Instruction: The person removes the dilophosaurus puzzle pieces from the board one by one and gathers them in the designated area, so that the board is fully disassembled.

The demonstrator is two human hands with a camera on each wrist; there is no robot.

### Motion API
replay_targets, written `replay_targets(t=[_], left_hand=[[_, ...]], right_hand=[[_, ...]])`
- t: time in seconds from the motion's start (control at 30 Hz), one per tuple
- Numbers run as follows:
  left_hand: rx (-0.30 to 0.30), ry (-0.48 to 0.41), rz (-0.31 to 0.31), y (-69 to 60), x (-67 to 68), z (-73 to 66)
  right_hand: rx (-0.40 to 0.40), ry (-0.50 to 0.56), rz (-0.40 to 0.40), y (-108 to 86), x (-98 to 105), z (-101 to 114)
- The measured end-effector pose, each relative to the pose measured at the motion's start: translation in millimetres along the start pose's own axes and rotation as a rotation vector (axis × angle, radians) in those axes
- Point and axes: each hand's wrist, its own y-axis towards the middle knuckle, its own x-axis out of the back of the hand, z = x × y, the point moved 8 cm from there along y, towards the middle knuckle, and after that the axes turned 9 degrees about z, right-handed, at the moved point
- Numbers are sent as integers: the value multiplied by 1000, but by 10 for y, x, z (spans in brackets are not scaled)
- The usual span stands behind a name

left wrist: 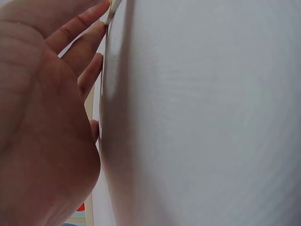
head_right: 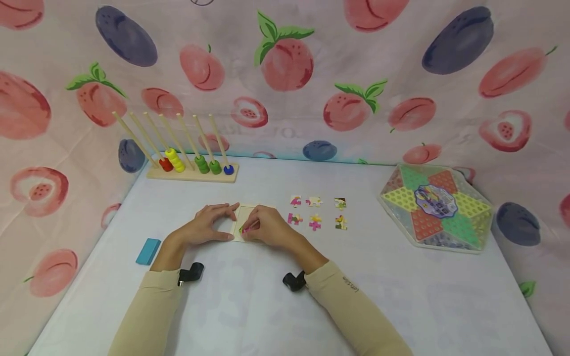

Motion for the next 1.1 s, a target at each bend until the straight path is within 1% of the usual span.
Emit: replay_targets(t=[0.13, 0.23, 0.3, 0.4, 0.47, 0.6, 0.67, 0.77, 0.83, 0.93, 1.0, 1.1], left_hand=[[-3, -3, 5, -4, 3, 2], [-10, -1, 4, -2, 6, 1], [-12, 2, 2, 1, 4, 5], [-7, -3, 1, 3, -1, 8], [0, -8, 2, 5, -4, 9], [8, -21, 1, 4, 0, 5], [8, -17, 0, 0, 2, 3], [6, -15, -2, -10, 5, 2], [4, -14, -1, -15, 6, 3], [-4, -16, -2, -16, 6, 0], [-9, -15, -3, -11, 5, -5], [-10, -7, -4, -4, 1, -4]], right_hand=[[4, 13, -44, -2, 36, -26], [-4, 54, -69, -30, 87, -46], [-12, 105, -78, -67, 142, -45], [-12, 177, -92, -153, 270, -19], [-5, 206, -106, -229, 378, 7], [-9, 193, -142, -421, 602, 11], [-36, 175, -155, -519, 690, -38], [-83, 180, -164, -648, 790, -149], [-126, 192, -164, -718, 835, -233], [-167, 211, -160, -802, 873, -334], [-181, 218, -152, -848, 874, -384], [-156, 230, -127, -904, 835, -409]])
